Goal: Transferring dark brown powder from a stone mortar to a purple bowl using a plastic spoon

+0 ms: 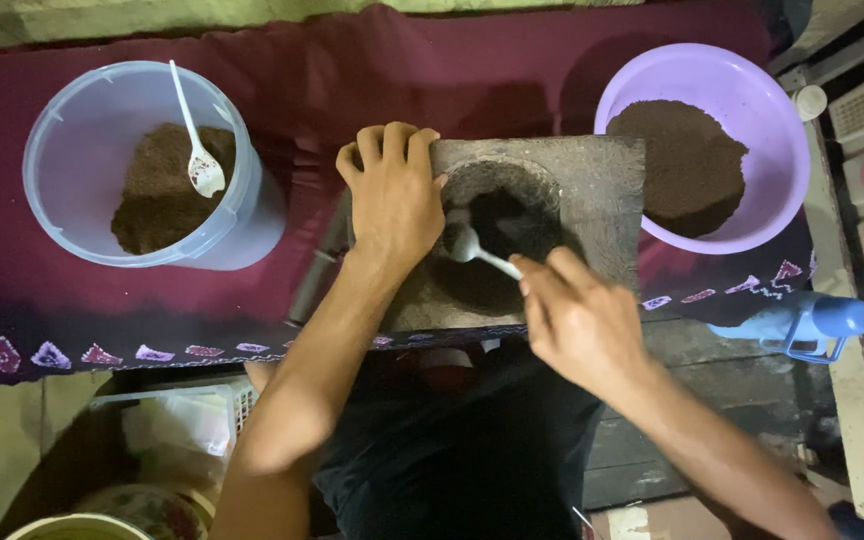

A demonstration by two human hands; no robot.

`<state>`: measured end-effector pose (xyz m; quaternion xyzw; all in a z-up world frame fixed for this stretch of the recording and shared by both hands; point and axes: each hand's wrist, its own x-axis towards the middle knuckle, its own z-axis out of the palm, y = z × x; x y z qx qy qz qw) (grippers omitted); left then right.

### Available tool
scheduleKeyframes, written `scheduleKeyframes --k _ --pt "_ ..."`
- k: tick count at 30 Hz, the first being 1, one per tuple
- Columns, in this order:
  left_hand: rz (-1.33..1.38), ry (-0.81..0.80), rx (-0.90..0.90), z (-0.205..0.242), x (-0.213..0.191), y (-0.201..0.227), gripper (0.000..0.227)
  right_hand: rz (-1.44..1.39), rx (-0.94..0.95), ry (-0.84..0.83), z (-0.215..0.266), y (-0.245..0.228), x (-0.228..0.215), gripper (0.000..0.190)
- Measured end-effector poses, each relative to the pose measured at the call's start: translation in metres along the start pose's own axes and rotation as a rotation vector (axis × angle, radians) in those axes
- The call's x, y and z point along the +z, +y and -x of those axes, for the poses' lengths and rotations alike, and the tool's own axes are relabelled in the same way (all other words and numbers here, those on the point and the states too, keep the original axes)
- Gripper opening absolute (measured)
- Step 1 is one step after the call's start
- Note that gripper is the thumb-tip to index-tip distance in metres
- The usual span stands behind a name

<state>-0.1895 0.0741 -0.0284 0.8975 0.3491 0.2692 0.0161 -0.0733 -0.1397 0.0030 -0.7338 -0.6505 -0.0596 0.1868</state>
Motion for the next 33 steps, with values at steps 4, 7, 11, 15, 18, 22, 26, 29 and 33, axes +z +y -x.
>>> scheduleKeyframes --k 4,7,11,15,18,22,26,29,33 --pt "0.009 -0.015 0.013 0.002 -0.007 0.002 0.048 -0.079 0.007 -0.189 -0.008 -0.009 0.0 0.022" --pt "0.019 0.006 0.016 0.006 -0.006 0.002 0.049 -0.048 -0.008 -0.2 -0.013 -0.005 -0.005 0.018" --pt "0.037 0.03 0.013 0.005 -0.005 0.002 0.05 -0.089 -0.032 -0.163 -0.017 -0.012 -0.011 0.02" --pt "0.061 0.013 0.024 0.005 -0.007 0.0 0.049 -0.13 0.021 -0.289 -0.023 0.006 0.006 0.02" --pt "0.045 0.066 0.035 0.009 -0.008 0.002 0.05 -0.071 -0.011 -0.228 -0.024 0.001 -0.029 0.019" --pt "0.051 0.061 0.047 0.011 -0.007 0.001 0.051 -0.16 -0.09 -0.417 -0.019 -0.001 -0.033 0.021" --pt "0.036 0.078 0.028 0.013 -0.013 0.006 0.052 -0.007 -0.126 -0.438 -0.037 0.007 -0.044 0.018" --pt "0.034 0.086 0.028 0.015 -0.015 0.007 0.052 -0.028 -0.225 -0.365 -0.035 0.003 -0.04 0.016" --pt "0.034 0.094 0.051 0.017 -0.018 0.007 0.05 0.137 -0.231 -0.339 -0.029 0.016 -0.007 0.006"
